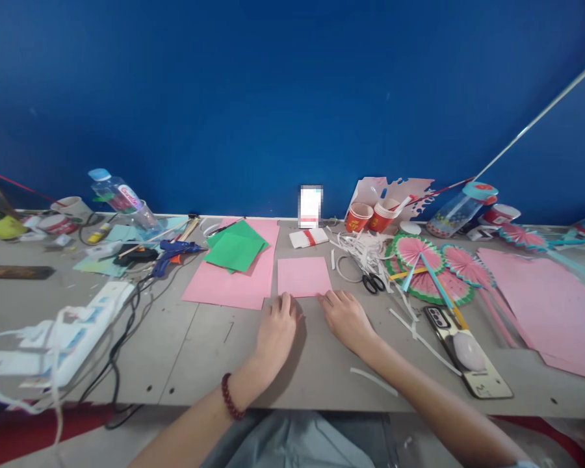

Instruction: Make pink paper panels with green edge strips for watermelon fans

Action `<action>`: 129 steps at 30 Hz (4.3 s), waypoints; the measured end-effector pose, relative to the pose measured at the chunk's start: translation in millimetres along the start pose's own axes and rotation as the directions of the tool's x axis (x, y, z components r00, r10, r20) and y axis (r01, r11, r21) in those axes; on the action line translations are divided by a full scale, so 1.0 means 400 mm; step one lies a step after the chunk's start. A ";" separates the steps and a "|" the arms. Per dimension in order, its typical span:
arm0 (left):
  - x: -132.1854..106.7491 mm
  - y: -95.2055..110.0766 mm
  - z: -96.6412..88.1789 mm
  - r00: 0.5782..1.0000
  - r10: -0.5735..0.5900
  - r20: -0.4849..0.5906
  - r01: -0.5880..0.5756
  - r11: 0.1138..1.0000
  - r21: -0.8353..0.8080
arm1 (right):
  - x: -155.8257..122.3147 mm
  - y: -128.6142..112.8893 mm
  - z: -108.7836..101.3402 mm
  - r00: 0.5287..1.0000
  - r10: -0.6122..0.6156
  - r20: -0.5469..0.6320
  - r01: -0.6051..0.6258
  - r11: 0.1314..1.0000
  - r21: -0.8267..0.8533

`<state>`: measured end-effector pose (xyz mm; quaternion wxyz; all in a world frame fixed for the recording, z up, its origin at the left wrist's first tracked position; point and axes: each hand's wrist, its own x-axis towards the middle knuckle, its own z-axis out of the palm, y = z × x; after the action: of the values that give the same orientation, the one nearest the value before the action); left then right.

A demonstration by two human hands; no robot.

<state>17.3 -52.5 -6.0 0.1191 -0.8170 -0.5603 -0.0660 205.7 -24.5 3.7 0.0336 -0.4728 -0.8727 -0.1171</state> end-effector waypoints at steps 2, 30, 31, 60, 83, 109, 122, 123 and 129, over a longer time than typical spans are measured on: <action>-0.003 0.010 -0.002 1.000 -0.021 -0.001 0.021 1.000 -0.010 | 0.001 0.001 0.000 1.000 0.003 0.002 -0.003 1.000 0.002; 0.004 0.012 -0.021 0.997 0.038 0.063 -0.015 0.947 -0.321 | -0.010 -0.051 -0.020 0.997 0.062 0.038 -0.064 0.997 0.038; 0.006 0.011 -0.023 0.997 0.045 0.067 -0.021 0.946 -0.323 | -0.010 -0.052 -0.018 0.998 0.058 0.036 -0.059 0.998 0.036; 0.003 0.002 -0.016 1.000 0.000 0.017 0.005 0.939 -0.345 | -0.012 -0.047 -0.014 0.995 0.099 0.012 -0.100 0.993 0.065; -0.012 0.013 0.002 0.996 -0.013 -0.085 -0.007 0.973 -0.231 | -0.020 -0.052 0.005 0.993 0.094 -0.073 -0.091 0.995 0.039; 0.014 -0.005 -0.014 0.990 -0.040 -0.135 0.007 0.971 -0.241 | -0.003 -0.022 -0.033 0.998 0.051 0.025 -0.053 0.994 0.095; 0.013 0.008 -0.021 0.997 -0.028 -0.076 0.013 0.980 -0.198 | -0.008 -0.038 -0.033 0.997 0.056 0.061 -0.058 0.998 0.038; 0.013 0.008 -0.021 0.997 -0.031 -0.078 0.015 0.980 -0.197 | -0.008 -0.039 -0.034 0.996 0.056 0.066 -0.058 0.998 0.035; 0.012 0.015 -0.027 0.998 -0.038 -0.057 0.027 0.982 -0.186 | -0.004 -0.045 -0.039 0.993 0.078 0.084 -0.082 0.995 0.054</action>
<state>25.0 -53.1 4.6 0.0585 -0.8129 -0.5613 -0.1442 191.0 -38.9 15.4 0.0162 -0.5107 -0.8567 -0.0709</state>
